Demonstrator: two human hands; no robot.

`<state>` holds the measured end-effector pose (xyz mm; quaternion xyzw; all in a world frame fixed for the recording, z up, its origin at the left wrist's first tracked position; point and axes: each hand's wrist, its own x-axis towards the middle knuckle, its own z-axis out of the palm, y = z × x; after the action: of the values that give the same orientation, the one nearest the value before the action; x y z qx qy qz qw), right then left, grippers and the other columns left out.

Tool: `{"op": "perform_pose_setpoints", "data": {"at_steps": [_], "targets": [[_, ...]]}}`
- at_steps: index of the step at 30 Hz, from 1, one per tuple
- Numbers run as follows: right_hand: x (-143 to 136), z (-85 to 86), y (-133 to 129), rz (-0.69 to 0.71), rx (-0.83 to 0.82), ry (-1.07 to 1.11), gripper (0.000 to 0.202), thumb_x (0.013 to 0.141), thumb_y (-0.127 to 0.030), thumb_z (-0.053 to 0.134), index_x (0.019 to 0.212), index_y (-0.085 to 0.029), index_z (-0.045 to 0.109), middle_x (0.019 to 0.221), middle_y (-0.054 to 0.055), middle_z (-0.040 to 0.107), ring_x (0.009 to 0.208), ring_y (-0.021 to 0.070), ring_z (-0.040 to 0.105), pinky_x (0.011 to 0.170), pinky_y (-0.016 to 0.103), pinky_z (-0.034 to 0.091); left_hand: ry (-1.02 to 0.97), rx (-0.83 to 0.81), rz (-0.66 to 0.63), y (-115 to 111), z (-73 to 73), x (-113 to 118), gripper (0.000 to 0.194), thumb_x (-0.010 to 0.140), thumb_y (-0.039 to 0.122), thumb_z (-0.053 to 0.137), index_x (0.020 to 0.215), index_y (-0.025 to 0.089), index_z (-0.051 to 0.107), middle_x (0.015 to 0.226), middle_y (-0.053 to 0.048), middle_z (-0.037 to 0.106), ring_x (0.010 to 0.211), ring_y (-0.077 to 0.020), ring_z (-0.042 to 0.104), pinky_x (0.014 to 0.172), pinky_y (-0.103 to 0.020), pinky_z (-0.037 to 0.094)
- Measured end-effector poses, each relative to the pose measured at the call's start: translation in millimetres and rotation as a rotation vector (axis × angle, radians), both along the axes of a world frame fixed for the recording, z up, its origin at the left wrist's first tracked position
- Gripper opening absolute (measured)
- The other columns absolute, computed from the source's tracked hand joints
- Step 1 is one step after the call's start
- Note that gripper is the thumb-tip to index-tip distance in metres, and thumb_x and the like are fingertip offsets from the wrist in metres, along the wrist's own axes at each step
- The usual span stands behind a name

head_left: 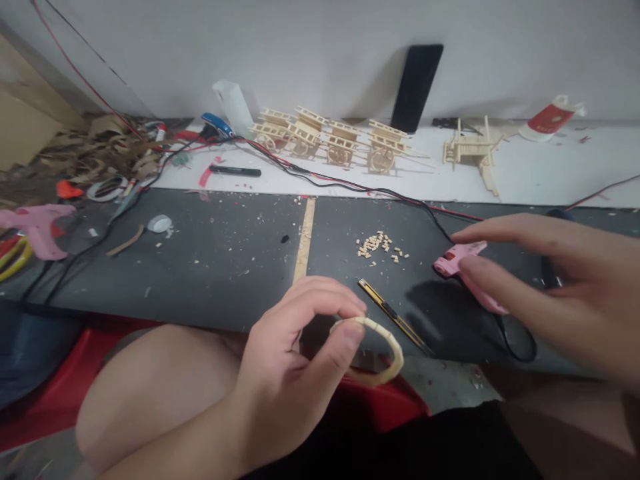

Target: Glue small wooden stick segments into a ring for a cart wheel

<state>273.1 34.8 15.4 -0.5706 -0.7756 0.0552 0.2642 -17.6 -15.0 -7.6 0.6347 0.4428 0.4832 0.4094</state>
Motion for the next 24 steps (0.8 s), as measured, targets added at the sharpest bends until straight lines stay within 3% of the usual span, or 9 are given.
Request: {"op": "perform_pose_setpoints", "data": {"at_steps": [1, 2, 5, 8, 13, 17, 21, 24], "targets": [[11.4, -3.7, 5.3, -0.043, -0.005, -0.013, 0.029, 0.102, -0.056, 0.072, 0.11, -0.03, 0.083, 0.09, 0.001, 0.084, 0.044, 0.0137, 0.056, 0.053, 0.034, 0.051, 0.006, 0.006, 0.003, 0.4, 0.2, -0.2, 0.015, 0.104, 0.012, 0.073, 0.101, 0.025, 0.078, 0.104, -0.002, 0.081, 0.106, -0.0192, 0.077, 0.101, -0.034, 0.061], [21.1, -7.6, 9.8, -0.086, -0.04, -0.025, 0.031, 0.1, -0.058, 0.072, 0.107, -0.03, 0.084, 0.083, 0.001, 0.083, 0.042, 0.0141, 0.056, 0.05, 0.034, 0.046, 0.009, 0.003, 0.004, 0.8, 0.4, -0.4, 0.014, 0.105, 0.013, 0.073, 0.101, 0.025, 0.079, 0.104, -0.002, 0.081, 0.104, -0.0186, 0.077, 0.1, -0.033, 0.061], [38.1, -17.7, 16.1, -0.204, -0.223, -0.124, 0.027, 0.103, -0.05, 0.069, 0.106, -0.029, 0.087, 0.099, 0.003, 0.088, 0.067, 0.0223, 0.077, 0.063, 0.036, 0.053, -0.016, -0.018, -0.011, 1.9, 1.0, -0.5, 0.011, 0.103, 0.015, 0.076, 0.1, 0.024, 0.081, 0.101, -0.003, 0.083, 0.1, -0.0179, 0.078, 0.095, -0.032, 0.062], [43.0, -22.7, 13.5, -0.22, -0.345, -0.163, 0.029, 0.107, -0.045, 0.067, 0.115, -0.027, 0.088, 0.118, 0.007, 0.088, 0.095, 0.0294, 0.083, 0.08, 0.041, 0.057, -0.083, -0.097, -0.032, 3.0, 1.3, 0.9, 0.01, 0.099, 0.014, 0.081, 0.097, 0.023, 0.083, 0.099, -0.003, 0.084, 0.097, -0.0186, 0.08, 0.091, -0.03, 0.065], [53.1, -26.1, 10.3, -0.253, -0.323, -0.176, 0.026, 0.104, -0.042, 0.068, 0.112, -0.024, 0.086, 0.112, 0.01, 0.088, 0.089, 0.0309, 0.083, 0.076, 0.042, 0.056, -0.118, -0.188, -0.037, 6.2, 1.4, 4.3, 0.01, 0.095, 0.013, 0.082, 0.091, 0.023, 0.081, 0.099, -0.006, 0.083, 0.097, -0.0212, 0.08, 0.095, -0.034, 0.068], [62.3, -38.9, 14.4, -0.247, -0.318, -0.218, 0.042, 0.098, -0.056, 0.079, 0.118, -0.019, 0.084, 0.116, 0.016, 0.087, 0.094, 0.0362, 0.082, 0.077, 0.045, 0.056, -0.058, -0.194, -0.003, 6.9, -0.5, 3.3, 0.008, 0.093, 0.019, 0.085, 0.088, 0.024, 0.081, 0.121, -0.011, 0.077, 0.113, -0.0261, 0.078, 0.108, -0.045, 0.065], [69.4, -63.2, 17.6, -0.247, -0.307, -0.247, 0.075, 0.077, -0.077, 0.091, 0.116, -0.013, 0.081, 0.106, 0.021, 0.085, 0.081, 0.0385, 0.08, 0.062, 0.043, 0.054, -0.013, -0.218, 0.026, 3.9, -2.4, 0.8, 0.009, 0.092, 0.02, 0.087, 0.089, 0.027, 0.083, 0.147, -0.012, 0.064, 0.143, -0.0355, 0.066, 0.126, -0.061, 0.051], [71.6, -75.6, 18.0, -0.235, -0.294, -0.262, 0.069, 0.077, -0.076, 0.093, 0.107, -0.015, 0.079, 0.1, 0.022, 0.084, 0.073, 0.0347, 0.077, 0.054, 0.039, 0.051, 0.001, -0.199, 0.028, 1.0, -3.0, 0.2, 0.012, 0.093, 0.019, 0.086, 0.091, 0.03, 0.083, 0.156, -0.009, 0.059, 0.156, -0.0389, 0.054, 0.133, -0.071, 0.039]]}}
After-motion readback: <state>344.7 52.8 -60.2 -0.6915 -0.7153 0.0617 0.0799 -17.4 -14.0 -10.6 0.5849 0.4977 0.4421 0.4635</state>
